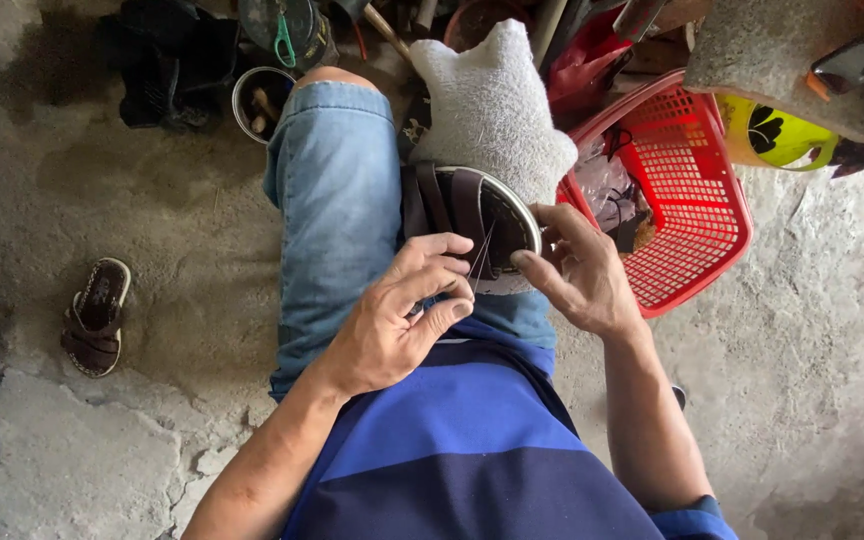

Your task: A person is hand-stitching the leather straps of a brown sandal using a needle and thread.

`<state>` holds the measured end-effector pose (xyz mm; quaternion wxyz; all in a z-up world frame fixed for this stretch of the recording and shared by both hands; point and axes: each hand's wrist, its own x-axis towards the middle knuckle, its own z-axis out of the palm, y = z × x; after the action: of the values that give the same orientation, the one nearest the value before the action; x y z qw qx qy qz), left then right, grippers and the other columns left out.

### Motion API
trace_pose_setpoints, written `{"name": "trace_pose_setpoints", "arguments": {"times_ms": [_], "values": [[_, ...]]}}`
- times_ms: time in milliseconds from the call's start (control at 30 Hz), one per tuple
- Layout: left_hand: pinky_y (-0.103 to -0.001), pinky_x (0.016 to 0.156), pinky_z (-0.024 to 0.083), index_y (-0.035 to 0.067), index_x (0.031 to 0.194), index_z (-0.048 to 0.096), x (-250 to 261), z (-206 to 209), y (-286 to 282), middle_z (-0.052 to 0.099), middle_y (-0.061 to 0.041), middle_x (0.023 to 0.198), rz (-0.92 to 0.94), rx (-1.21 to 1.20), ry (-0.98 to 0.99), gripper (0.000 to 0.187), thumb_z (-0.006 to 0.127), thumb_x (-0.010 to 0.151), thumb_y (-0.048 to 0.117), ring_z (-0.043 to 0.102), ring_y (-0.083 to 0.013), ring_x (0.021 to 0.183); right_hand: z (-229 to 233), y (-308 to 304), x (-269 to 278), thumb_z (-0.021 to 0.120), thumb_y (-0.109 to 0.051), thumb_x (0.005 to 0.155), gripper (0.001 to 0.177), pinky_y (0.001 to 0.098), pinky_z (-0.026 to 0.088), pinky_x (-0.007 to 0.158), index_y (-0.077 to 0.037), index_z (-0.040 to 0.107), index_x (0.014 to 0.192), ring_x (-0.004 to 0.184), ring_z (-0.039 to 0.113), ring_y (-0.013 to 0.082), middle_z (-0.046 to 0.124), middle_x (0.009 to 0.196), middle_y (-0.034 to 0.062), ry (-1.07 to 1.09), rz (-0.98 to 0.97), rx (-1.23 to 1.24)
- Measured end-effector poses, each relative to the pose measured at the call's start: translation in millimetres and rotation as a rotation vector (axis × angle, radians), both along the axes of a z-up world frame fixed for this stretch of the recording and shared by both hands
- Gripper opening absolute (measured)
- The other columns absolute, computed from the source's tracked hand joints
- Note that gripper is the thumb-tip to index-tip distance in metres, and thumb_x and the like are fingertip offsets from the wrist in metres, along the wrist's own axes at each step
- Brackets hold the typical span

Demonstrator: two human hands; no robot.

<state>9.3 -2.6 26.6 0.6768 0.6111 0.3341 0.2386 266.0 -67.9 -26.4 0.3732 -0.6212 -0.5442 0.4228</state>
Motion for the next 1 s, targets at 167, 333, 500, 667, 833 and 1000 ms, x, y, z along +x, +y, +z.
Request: {"name": "trace_pose_setpoints", "arguments": {"times_ms": [167, 333, 500, 667, 833, 1000], "values": [[-0.038, 0.083, 0.054, 0.011, 0.103, 0.068, 10.1, 0.8, 7.6, 0.065, -0.008, 0.102, -0.042, -0.005, -0.074, 0.007, 0.064, 0.103, 0.016, 0.066, -0.0237, 0.093, -0.4, 4.4, 0.2, 0.075, -0.027, 0.093, 0.04, 0.0351, 0.054, 0.051, 0.006, 0.068, 0.115, 0.067, 0.061, 0.0228, 0.06, 0.085, 0.0172, 0.016, 0.038, 0.043], [-0.028, 0.057, 0.046, 0.012, 0.104, 0.066, 9.9, -2.9, -1.9, 0.06, -0.001, 0.061, -0.091, -0.151, -0.024, 0.009, 0.057, 0.105, 0.014, 0.05, -0.0137, 0.057, -6.2, -0.1, 7.6, 0.073, -0.026, 0.094, 0.039, 0.0346, 0.056, 0.055, 0.007, 0.069, 0.113, 0.068, 0.063, 0.0217, 0.06, 0.083, 0.0156, 0.061, 0.038, 0.031], [-0.029, 0.053, 0.049, 0.011, 0.099, 0.064, 7.3, 1.9, -12.7, 0.061, -0.005, 0.058, -0.123, -0.129, 0.1, 0.006, 0.058, 0.102, 0.012, 0.051, -0.0139, 0.054, -0.1, 1.2, 8.6, 0.072, -0.029, 0.096, 0.039, 0.038, 0.056, 0.06, 0.004, 0.07, 0.115, 0.071, 0.065, 0.0232, 0.06, 0.083, 0.0143, 0.034, 0.085, 0.027], [-0.036, 0.051, 0.051, 0.011, 0.098, 0.058, 14.2, -14.1, -21.8, 0.063, -0.01, 0.058, -0.183, 0.02, 0.182, 0.006, 0.055, 0.102, 0.012, 0.063, -0.0272, 0.053, -27.0, -24.8, 19.0, 0.075, -0.031, 0.095, 0.032, 0.0296, 0.05, 0.055, -0.001, 0.07, 0.105, 0.062, 0.056, 0.0142, 0.057, 0.069, 0.0079, 0.004, 0.018, -0.02], [-0.042, 0.052, 0.055, 0.01, 0.099, 0.056, 15.2, -23.9, -25.3, 0.064, -0.014, 0.059, -0.253, 0.211, 0.317, 0.007, 0.051, 0.103, 0.012, 0.07, -0.034, 0.057, -45.2, -38.0, 14.0, 0.076, -0.029, 0.098, 0.027, 0.0247, 0.047, 0.051, -0.004, 0.067, 0.094, 0.057, 0.049, 0.0091, 0.054, 0.061, 0.0043, 0.004, -0.095, -0.015], [-0.048, 0.071, 0.059, 0.012, 0.123, 0.063, 2.6, -16.4, -12.6, 0.071, -0.015, 0.096, -0.145, 0.352, 0.508, 0.033, 0.07, 0.091, 0.013, 0.072, -0.0381, 0.088, -30.0, -38.8, -10.8, 0.059, -0.021, 0.107, 0.026, 0.0394, 0.047, 0.053, -0.005, 0.062, 0.087, 0.055, 0.053, 0.0319, 0.052, 0.063, 0.0161, -0.114, -0.17, 0.022]]}}
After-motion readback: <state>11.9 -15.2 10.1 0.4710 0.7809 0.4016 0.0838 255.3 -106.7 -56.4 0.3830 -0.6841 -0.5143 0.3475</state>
